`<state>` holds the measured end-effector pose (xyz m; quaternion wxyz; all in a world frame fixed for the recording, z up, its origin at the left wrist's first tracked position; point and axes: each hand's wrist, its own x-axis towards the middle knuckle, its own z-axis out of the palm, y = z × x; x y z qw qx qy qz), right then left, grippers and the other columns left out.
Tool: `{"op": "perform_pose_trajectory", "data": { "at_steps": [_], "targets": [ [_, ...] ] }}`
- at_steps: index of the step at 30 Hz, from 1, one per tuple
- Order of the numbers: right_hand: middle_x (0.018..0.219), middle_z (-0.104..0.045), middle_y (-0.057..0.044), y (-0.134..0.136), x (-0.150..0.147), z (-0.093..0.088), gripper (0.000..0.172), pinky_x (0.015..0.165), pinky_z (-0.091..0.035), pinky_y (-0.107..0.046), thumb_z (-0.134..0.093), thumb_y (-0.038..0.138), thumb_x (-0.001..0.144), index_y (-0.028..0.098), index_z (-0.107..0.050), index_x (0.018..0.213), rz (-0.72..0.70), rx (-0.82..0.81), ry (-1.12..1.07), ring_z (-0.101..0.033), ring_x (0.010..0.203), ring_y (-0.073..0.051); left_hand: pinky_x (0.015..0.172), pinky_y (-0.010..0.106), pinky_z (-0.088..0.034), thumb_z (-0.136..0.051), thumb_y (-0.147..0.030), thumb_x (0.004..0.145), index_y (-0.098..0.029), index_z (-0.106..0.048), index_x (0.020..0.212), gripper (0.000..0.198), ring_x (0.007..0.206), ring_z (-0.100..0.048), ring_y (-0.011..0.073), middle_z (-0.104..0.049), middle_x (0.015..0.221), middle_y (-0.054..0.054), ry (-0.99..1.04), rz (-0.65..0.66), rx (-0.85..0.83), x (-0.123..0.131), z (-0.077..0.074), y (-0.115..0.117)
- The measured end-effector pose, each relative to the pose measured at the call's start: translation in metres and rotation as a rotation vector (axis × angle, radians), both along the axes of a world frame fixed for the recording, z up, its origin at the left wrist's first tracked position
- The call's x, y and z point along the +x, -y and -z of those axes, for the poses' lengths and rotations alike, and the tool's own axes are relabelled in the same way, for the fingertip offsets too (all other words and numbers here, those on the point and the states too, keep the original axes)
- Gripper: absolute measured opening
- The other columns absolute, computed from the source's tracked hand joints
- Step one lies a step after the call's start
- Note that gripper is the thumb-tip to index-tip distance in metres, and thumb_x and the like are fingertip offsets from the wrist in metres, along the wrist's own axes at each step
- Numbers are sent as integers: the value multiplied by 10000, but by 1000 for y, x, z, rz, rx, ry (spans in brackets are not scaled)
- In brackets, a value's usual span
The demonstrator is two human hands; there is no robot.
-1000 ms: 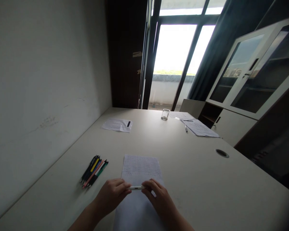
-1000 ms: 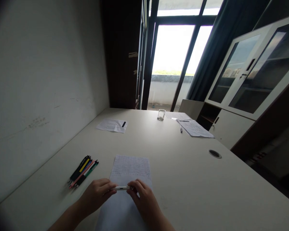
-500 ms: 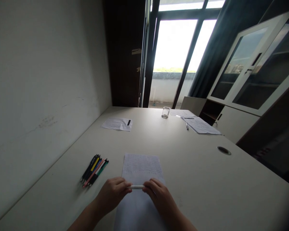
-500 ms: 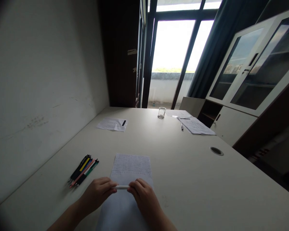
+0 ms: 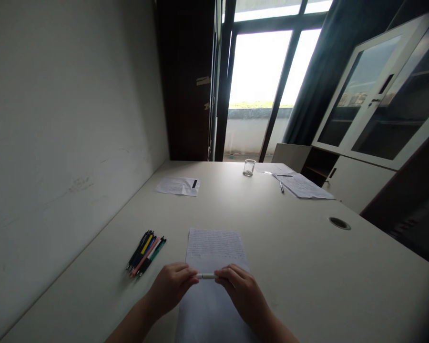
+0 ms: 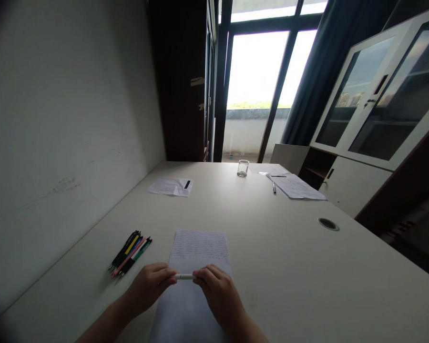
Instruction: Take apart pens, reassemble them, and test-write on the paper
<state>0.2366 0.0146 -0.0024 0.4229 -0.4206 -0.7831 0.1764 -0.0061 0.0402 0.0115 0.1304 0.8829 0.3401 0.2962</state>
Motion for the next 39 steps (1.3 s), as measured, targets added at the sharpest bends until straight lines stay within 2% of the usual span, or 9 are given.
{"op": "perform_pose_trajectory", "data": {
  "at_steps": [3, 7, 12, 19, 22, 25, 28, 35, 39],
  "targets": [
    [858, -682, -47, -1, 0, 0, 127, 729, -525, -293, -584, 321, 952, 225, -665, 972, 7, -2, 0, -652, 788, -181, 609, 237, -450, -513, -315, 994, -186, -678, 984, 210, 662, -599, 153, -657, 766, 43, -9, -3, 16, 0, -1, 0],
    [827, -677, -52, -2, 2, -1, 217, 710, -532, -304, -621, 385, 921, 210, -662, 1044, 29, -21, 25, -646, 735, -184, 625, 241, -468, -529, -302, 986, -180, -680, 997, 194, 681, -616, 157, -673, 792, 53, 12, -15, 31, -1, -1, -1],
    [828, -674, -50, -3, 2, 4, 178, 705, -510, -300, -542, 350, 971, 221, -658, 927, 42, -12, 61, -643, 763, -190, 629, 238, -478, -542, -313, 980, -184, -687, 999, 195, 680, -621, 154, -683, 797, 50, 21, -17, 22, -1, 1, -1],
    [930, -632, -51, 0, 0, 4, 71, 703, -521, -292, -554, 289, 956, 226, -572, 985, 16, -32, 16, -611, 760, -168, 636, 232, -484, -536, -311, 983, -183, -688, 1011, 200, 688, -625, 150, -682, 805, 51, 46, 3, 10, -1, 4, 0],
    [965, -631, -55, 0, 1, 1, 230, 699, -529, -298, -620, 334, 920, 228, -556, 1113, 47, -44, 44, -610, 770, -173, 629, 231, -479, -536, -314, 982, -180, -686, 997, 201, 681, -618, 149, -676, 799, 49, 41, -6, 18, -1, 6, 0],
    [879, -643, -45, -2, 2, -3, 112, 741, -507, -328, -560, 311, 962, 226, -618, 1006, 23, -11, 128, -596, 800, -193, 632, 237, -476, -538, -319, 981, -183, -684, 993, 199, 678, -612, 152, -669, 787, 42, 22, -11, 18, 0, 6, 0],
    [821, -643, -44, -3, 1, -4, 149, 728, -489, -335, -528, 283, 980, 220, -632, 894, 11, 26, 156, -581, 797, -203, 644, 240, -481, -529, -317, 985, -187, -683, 1003, 202, 695, -621, 156, -673, 798, 47, 26, -4, 16, 1, 5, 0],
    [874, -644, -45, -1, 1, -1, 74, 731, -508, -330, -583, 282, 949, 228, -627, 972, 20, 27, 90, -598, 796, -197, 634, 237, -481, -517, -324, 990, -189, -684, 991, 214, 686, -620, 155, -671, 790, 50, 45, 6, 8, 2, 2, 2],
    [879, -649, -44, 0, 2, -3, 97, 754, -506, -344, -625, 269, 924, 227, -632, 1011, 9, 29, 103, -598, 814, -206, 638, 239, -476, -528, -308, 986, -191, -679, 996, 191, 701, -622, 158, -678, 813, 50, 36, -4, 6, 2, 4, 2]
  ]
}}
